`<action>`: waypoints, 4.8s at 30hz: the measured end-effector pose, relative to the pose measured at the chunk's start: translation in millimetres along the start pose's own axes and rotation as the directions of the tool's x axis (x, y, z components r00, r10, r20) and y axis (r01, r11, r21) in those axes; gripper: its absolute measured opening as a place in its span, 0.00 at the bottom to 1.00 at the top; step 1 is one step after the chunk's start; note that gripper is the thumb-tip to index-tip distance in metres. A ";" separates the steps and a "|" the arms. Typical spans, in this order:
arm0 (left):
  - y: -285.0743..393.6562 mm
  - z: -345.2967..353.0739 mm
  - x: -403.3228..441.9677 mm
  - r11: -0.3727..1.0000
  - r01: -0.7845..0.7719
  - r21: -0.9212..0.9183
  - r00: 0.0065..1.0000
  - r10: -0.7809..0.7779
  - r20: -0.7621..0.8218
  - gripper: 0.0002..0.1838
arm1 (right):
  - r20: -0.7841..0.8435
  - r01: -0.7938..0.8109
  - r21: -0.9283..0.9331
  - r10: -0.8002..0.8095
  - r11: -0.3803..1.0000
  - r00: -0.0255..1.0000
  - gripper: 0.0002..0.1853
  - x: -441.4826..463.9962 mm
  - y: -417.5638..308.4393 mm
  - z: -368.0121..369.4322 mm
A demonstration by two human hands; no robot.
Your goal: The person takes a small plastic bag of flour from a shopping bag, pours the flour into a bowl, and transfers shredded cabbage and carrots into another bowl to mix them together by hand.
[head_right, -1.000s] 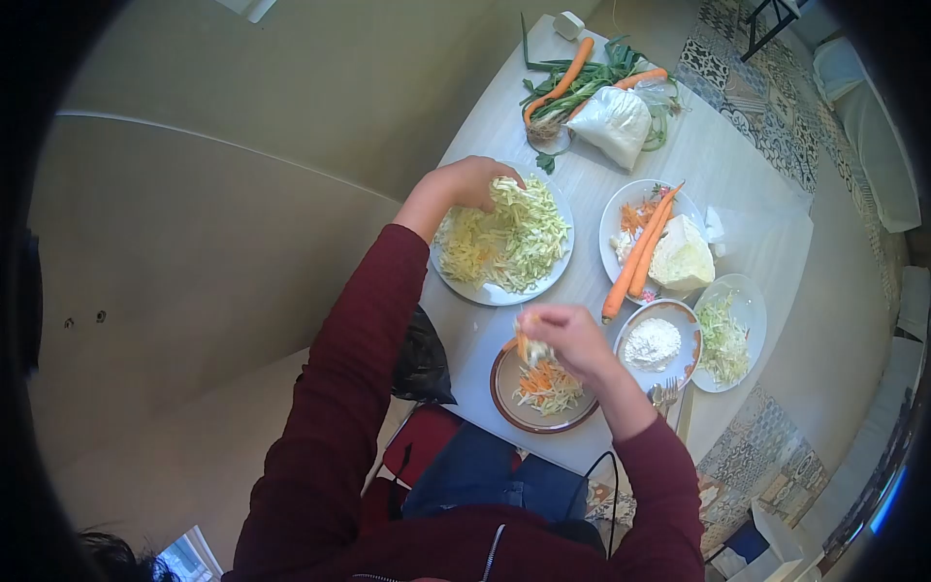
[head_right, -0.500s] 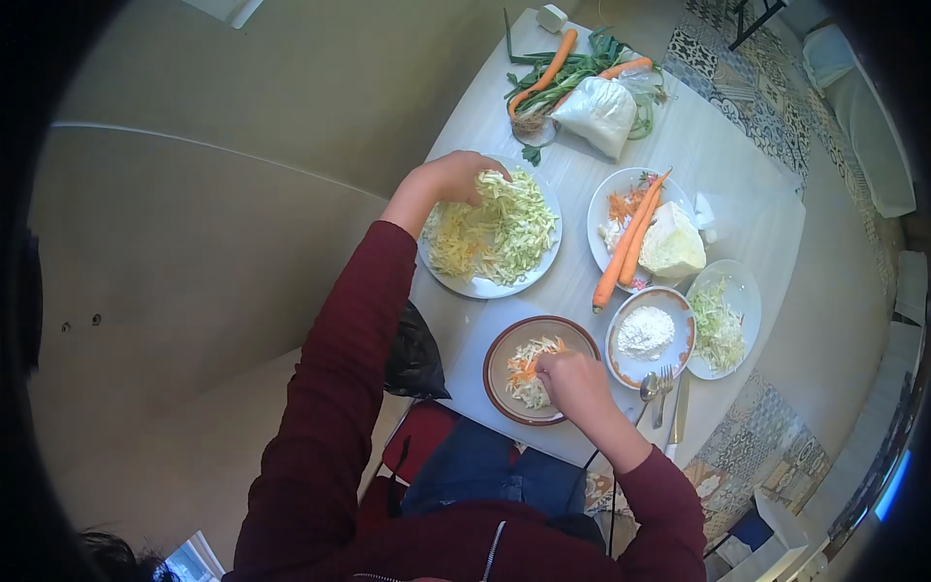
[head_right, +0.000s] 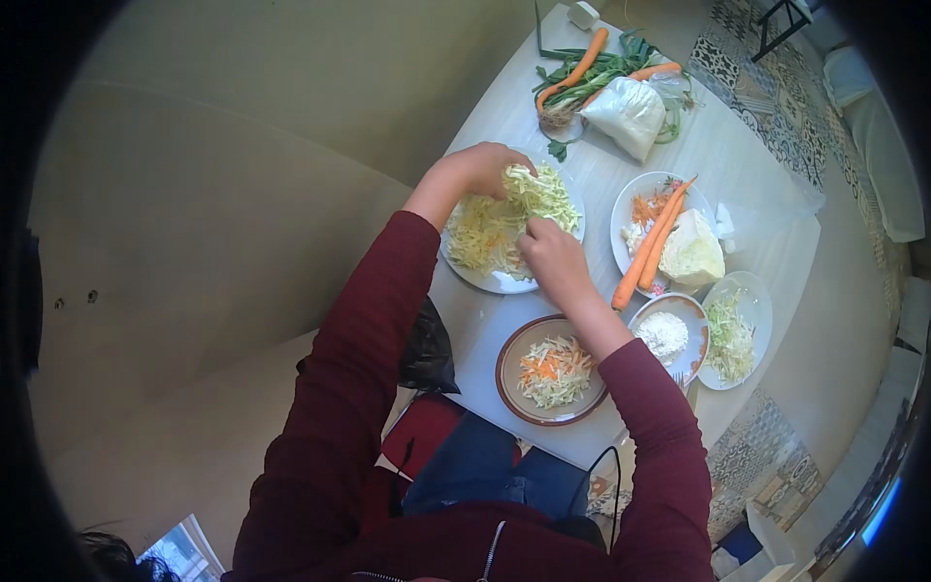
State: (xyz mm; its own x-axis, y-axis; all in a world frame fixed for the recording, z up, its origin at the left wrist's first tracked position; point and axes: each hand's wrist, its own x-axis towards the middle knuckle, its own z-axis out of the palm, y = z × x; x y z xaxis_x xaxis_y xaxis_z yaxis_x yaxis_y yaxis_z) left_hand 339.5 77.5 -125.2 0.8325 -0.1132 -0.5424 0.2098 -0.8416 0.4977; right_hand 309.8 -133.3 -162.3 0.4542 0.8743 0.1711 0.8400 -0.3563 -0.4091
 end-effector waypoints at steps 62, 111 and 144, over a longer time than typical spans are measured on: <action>0.2 -2.8 2.9 1.000 -0.020 0.012 1.000 0.020 0.023 0.36 | 0.632 -0.590 0.248 0.334 0.768 0.700 0.10 -103.2 -43.3 -101.9; -2.8 0.0 3.0 1.000 -0.011 -0.008 1.000 0.011 0.010 0.37 | 0.706 -0.744 0.668 0.349 -0.040 0.615 0.12 -97.9 -51.9 -96.3; -7.9 -12.4 5.0 0.996 -0.045 -0.076 0.998 0.043 -0.036 0.34 | 0.094 0.014 0.217 -0.035 0.976 0.995 0.04 14.3 -6.1 44.2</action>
State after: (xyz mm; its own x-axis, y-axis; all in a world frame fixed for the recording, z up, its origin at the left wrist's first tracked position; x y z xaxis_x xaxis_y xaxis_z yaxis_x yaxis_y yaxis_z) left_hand 348.4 90.1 -123.4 0.8585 -0.1300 -0.4961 0.2103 -0.7930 0.5718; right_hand 298.1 -104.1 -197.0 0.3947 0.9133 0.1001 0.7619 -0.2645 -0.5913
